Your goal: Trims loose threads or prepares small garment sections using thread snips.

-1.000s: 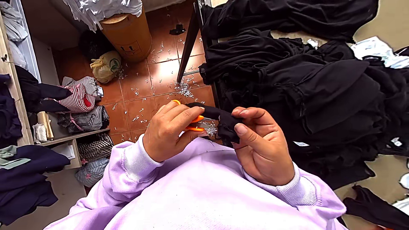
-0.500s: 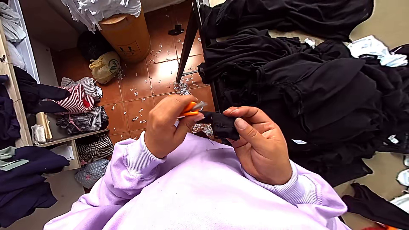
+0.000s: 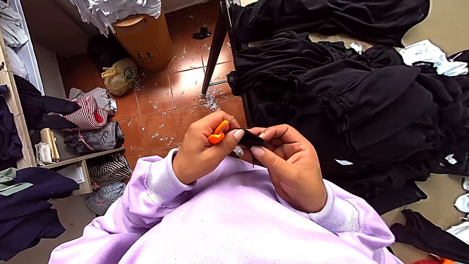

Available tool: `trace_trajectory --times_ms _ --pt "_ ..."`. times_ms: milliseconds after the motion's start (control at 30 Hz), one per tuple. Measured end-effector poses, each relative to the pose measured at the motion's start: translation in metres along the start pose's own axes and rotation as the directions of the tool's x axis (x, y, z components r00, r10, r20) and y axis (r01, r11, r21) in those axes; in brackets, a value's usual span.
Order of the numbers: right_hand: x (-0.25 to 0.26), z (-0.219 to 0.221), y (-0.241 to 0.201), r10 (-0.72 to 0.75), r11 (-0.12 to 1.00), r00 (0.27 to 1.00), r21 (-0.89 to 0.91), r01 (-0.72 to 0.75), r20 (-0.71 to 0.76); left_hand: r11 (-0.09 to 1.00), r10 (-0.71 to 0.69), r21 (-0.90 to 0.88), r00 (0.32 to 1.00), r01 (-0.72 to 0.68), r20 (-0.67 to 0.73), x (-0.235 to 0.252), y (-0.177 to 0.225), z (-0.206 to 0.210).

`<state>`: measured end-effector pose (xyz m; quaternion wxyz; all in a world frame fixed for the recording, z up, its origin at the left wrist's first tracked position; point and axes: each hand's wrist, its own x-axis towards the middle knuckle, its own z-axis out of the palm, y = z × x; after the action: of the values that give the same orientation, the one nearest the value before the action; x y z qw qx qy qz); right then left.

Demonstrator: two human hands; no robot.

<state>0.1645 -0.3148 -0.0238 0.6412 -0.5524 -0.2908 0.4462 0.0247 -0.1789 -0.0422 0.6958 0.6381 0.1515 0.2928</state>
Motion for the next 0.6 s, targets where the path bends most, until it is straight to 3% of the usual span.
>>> trace_trajectory --times_ms 100,167,267,400,533,600 --pt "0.0005 -0.0021 0.0028 -0.033 0.999 0.999 -0.019 0.032 -0.042 0.976 -0.066 -0.21 0.996 0.052 -0.059 -0.0032 -0.0026 0.0033" --pt "0.0003 -0.0041 0.0042 -0.064 0.998 0.997 -0.017 0.063 -0.053 0.973 -0.078 -0.224 0.993 0.056 -0.092 -0.0044 -0.0049 0.0032" --pt "0.0011 -0.0041 0.0045 -0.14 0.99 0.989 -0.002 0.14 -0.05 0.997 -0.062 -0.047 0.998 0.061 -0.018 -0.0045 -0.0037 -0.0005" --pt "0.0003 -0.0036 0.0049 -0.159 0.987 0.986 -0.013 0.16 0.053 0.995 0.032 0.092 0.989 -0.045 0.145 -0.004 -0.0058 -0.0022" --pt "0.0001 -0.0039 0.0058 -0.146 0.989 0.983 -0.008 0.148 0.114 0.956 0.086 0.274 0.993 -0.104 0.078 -0.005 -0.0077 0.0038" --pt "0.0003 -0.0011 0.0053 -0.143 0.987 0.984 -0.065 0.15 0.102 0.963 0.092 0.25 0.994 -0.103 0.055 -0.0057 -0.0059 0.0055"
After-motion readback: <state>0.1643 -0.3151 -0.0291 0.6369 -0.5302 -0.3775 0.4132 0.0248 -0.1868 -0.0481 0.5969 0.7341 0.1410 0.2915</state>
